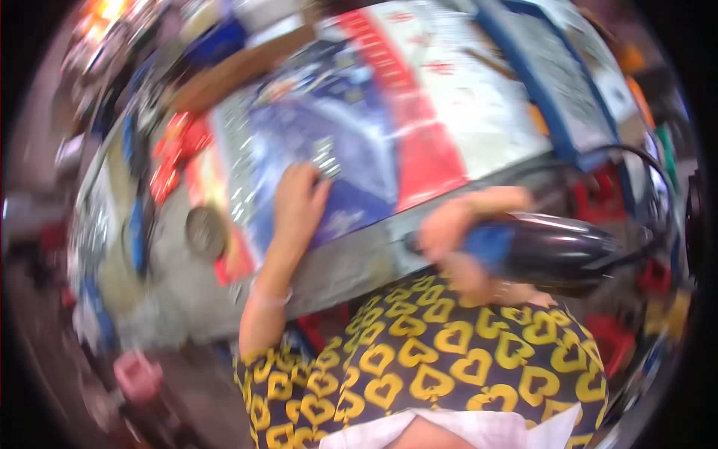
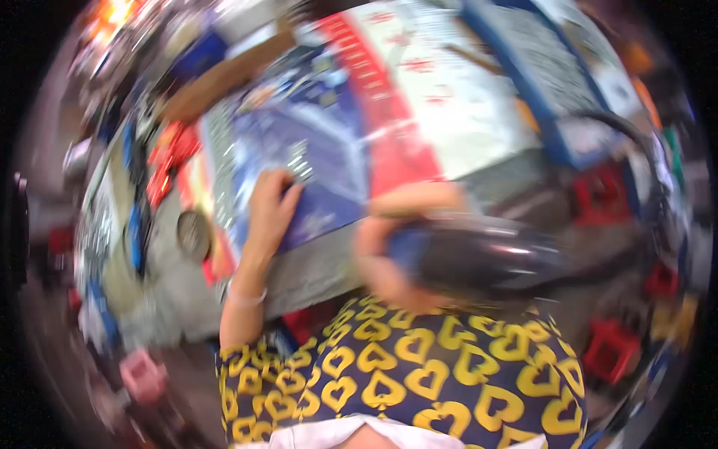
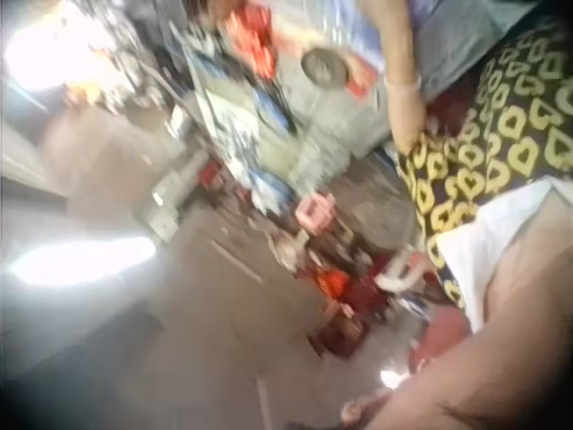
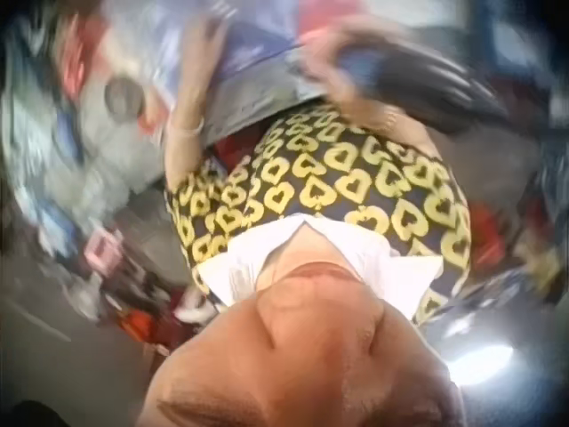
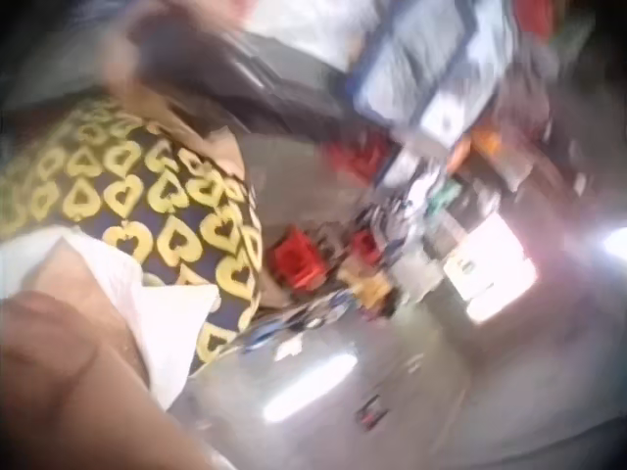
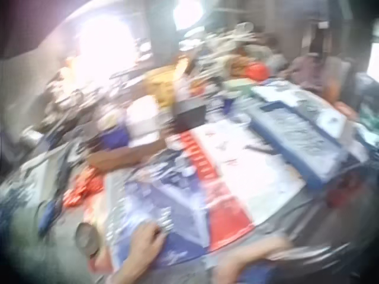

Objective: The person repeatedly picks screws from a dish, loads them onto an electric screwdriver, and drives them into small metal plates on the table.

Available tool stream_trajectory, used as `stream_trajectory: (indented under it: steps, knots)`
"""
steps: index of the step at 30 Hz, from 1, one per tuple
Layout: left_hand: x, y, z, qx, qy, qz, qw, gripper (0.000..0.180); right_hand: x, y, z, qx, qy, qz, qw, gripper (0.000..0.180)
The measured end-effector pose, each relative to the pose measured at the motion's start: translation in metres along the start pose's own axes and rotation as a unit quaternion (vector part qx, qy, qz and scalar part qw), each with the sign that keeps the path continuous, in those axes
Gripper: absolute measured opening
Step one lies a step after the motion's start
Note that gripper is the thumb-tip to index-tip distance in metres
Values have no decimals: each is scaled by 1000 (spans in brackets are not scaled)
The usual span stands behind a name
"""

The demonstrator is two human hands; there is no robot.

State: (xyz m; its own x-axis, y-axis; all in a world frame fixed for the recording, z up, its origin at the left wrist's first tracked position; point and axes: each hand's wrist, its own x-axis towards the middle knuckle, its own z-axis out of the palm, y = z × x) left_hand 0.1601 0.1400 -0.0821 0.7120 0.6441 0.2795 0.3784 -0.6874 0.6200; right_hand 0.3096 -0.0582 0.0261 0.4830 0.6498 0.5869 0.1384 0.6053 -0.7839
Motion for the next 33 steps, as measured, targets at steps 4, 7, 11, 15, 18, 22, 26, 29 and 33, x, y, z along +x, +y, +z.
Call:
stream_trajectory:
  steps: [4, 7, 11, 15, 18, 22, 26, 29, 33]
  knots:
    - [-4, -3, 7, 34, -43, -50, 997, 13, 1, 0, -2, -176, 9, -9, 984, 40]
    - [-4, 10, -3, 10, -66, -34, 997, 13, -7, 1, 7, 25, 65, 75, 995, 35]
    - [-12, 18, -1, -16, -31, -10, 999, 17, -5, -14, -4, 43, 65, 57, 995, 40]
    - [-14, 12, 0, -24, -29, -46, 998, 19, -8, -18, -8, 67, 93, 37, 993, 40]
    - [-19, 37, -4, -42, -34, -48, 997, 21, -8, -14, -11, 64, 98, 8, 993, 53]
    - [-27, 55, -17, 9, -29, -17, 999, 27, -7, -17, -18, -18, 106, -43, 993, 71]
    - [-35, 38, -16, -47, -60, -102, 992, 35, -3, -23, -21, -49, 141, -92, 984, 74]
    - [-39, 31, -13, -12, -70, -80, 994, 31, -2, -31, -27, 30, 111, -140, 984, 79]
    - [-41, 49, -11, -19, -78, -100, 992, 24, -4, -36, -23, 144, 153, 18, 978, 47]
